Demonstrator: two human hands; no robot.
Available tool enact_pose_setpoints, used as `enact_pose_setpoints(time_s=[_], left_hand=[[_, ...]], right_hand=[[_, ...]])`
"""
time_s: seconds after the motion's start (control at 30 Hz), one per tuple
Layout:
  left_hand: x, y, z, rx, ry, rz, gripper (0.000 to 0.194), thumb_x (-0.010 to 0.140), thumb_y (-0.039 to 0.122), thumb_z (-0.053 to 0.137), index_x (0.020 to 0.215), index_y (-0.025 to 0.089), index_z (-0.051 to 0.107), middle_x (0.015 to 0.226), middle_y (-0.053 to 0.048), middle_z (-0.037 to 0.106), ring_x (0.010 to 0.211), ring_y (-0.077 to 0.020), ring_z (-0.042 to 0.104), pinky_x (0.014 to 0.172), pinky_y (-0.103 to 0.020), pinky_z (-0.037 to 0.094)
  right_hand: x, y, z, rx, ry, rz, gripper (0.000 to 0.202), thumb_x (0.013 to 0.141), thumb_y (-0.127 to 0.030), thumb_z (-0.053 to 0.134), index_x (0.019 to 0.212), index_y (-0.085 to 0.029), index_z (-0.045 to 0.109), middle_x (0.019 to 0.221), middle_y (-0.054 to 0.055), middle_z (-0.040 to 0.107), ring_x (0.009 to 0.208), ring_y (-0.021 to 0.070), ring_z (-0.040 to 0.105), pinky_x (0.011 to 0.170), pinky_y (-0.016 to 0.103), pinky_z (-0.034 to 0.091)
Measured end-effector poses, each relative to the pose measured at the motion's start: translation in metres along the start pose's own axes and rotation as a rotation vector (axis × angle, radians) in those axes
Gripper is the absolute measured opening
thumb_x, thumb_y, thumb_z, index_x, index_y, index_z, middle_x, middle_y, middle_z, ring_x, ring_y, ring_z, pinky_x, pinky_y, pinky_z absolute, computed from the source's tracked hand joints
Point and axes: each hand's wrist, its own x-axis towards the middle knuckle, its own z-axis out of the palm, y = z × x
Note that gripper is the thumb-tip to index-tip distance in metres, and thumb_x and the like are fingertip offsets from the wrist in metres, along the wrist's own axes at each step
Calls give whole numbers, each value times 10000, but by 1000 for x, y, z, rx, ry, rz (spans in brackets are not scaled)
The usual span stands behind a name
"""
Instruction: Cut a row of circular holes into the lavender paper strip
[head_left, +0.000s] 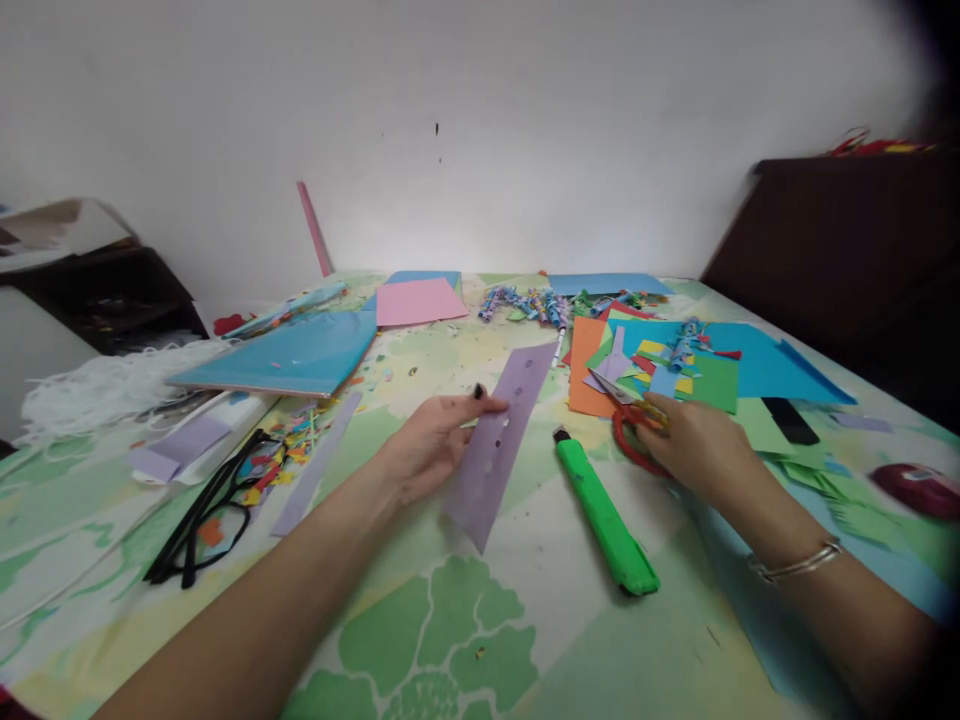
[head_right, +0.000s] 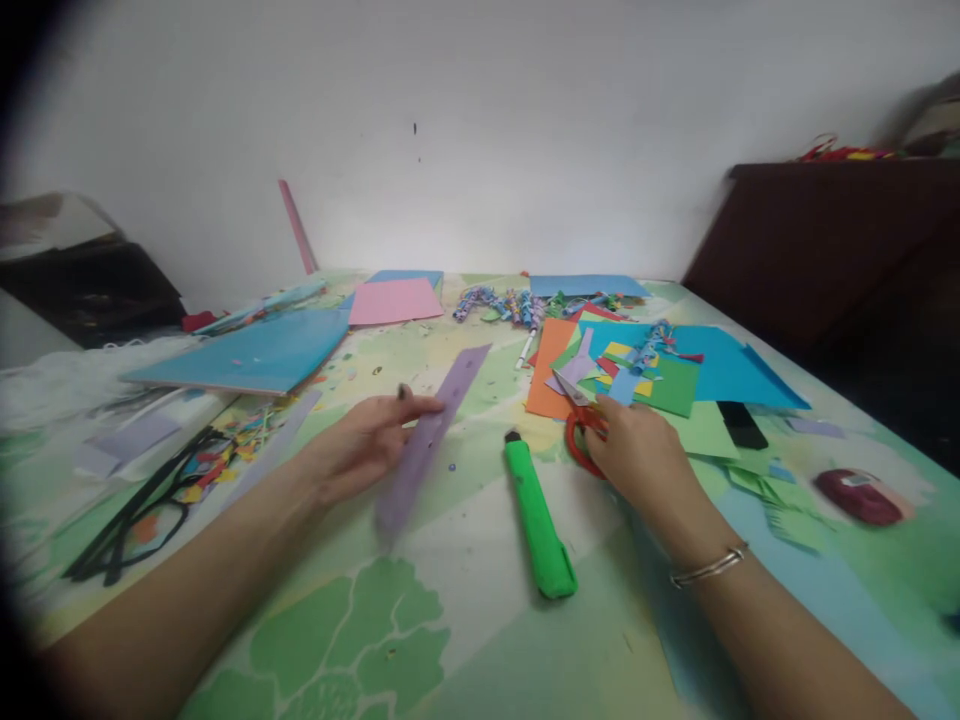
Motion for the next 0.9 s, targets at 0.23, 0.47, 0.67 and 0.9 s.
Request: enact_pose_setpoints(time_s=[0.23, 0.47, 0.67, 0.9], left_hand=[[0, -11, 4, 202, 103, 11, 247, 894, 277, 572, 1103, 147, 550, 941, -31, 598, 679, -106, 581, 559, -242, 512], [-8, -26, 22, 255, 65, -48, 264, 894, 256, 573, 1132, 149, 532, 888, -15, 598, 617, -90, 567, 512, -218, 497], [-13, -21, 30, 342, 82, -55, 290, 860, 194, 604, 1140, 149, 542, 1013, -49, 619, 770, -138, 622, 641, -286, 541], [-15, -26, 28, 587, -6, -5, 371, 754, 236, 657, 1110, 152, 593, 807, -32, 664, 626, -142, 642, 501, -212, 451]], right_hand=[[-16, -28, -11, 137, -77, -623, 672, 721, 77, 441, 1242, -323, 580, 1117, 82, 546, 984, 206, 524, 760, 296, 431], [-11, -28, -7, 119, 22, -825, 360, 844, -32, 476, 1042, -263, 668, 792, 41, 516, 720, 152, 455, 617, 263, 333], [-2, -6, -9, 220, 316, -748, 297, 888, -93, 462, 1109, -184, 638, 731, 22, 529, 642, 112, 468, 558, 225, 358], [-1, 0, -20, 370, 647, -278, 269, 845, -132, 508, 1033, -229, 675, 690, 2, 553, 597, 109, 495, 626, 247, 440]])
